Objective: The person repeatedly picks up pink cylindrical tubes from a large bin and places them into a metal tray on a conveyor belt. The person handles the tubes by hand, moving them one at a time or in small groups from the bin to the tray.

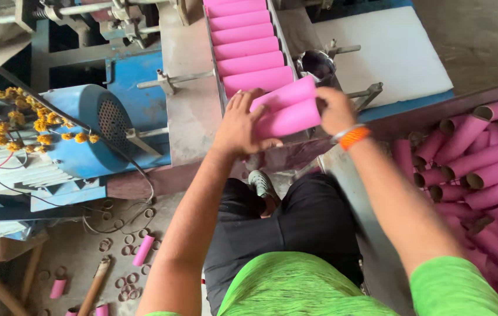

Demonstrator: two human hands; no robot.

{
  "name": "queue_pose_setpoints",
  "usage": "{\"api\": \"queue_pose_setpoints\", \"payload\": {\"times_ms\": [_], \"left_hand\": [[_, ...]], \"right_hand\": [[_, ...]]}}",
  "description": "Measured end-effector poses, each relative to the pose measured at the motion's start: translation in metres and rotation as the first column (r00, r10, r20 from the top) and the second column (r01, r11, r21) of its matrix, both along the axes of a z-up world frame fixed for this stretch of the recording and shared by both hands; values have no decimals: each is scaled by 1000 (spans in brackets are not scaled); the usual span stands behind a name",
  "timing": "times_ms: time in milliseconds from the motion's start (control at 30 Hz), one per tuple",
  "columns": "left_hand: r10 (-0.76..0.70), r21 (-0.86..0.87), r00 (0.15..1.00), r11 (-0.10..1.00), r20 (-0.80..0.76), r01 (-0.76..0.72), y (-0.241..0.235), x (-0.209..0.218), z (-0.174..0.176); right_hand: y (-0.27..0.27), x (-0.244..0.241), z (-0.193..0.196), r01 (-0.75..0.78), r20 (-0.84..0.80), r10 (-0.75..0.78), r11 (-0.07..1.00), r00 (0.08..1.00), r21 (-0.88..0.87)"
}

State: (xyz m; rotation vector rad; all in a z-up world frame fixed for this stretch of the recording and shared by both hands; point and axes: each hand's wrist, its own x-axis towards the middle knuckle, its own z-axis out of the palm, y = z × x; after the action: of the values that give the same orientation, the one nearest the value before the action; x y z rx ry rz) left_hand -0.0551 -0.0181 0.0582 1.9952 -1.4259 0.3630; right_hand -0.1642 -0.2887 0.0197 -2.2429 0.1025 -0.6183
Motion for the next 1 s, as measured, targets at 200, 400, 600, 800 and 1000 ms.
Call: {"api": "queue_pose_setpoints", "payload": {"times_ms": [200,400,600,800,1000], "left_hand": [[143,247,986,956,80,-159,-10,3,-14],[174,374,977,904,123,-208,-28,16,-25],[130,254,992,959,-1,-125,-31,26,-29],[218,40,973,976,-69,-216,-7,28,-27],[276,45,957,959,90,-280,6,50,-46]], "right_hand": [[-17,4,-11,-11,-50,-8,932,999,-363],[-83,-119,22,142,-53,-149,983,987,-117],[-140,-296,-30,519,-255,-479,845,840,124],[-139,-429,-108,852,-529,-689,505,495,140],[-152,-414,-198,588,-653,-555,783,515,-202]]}}
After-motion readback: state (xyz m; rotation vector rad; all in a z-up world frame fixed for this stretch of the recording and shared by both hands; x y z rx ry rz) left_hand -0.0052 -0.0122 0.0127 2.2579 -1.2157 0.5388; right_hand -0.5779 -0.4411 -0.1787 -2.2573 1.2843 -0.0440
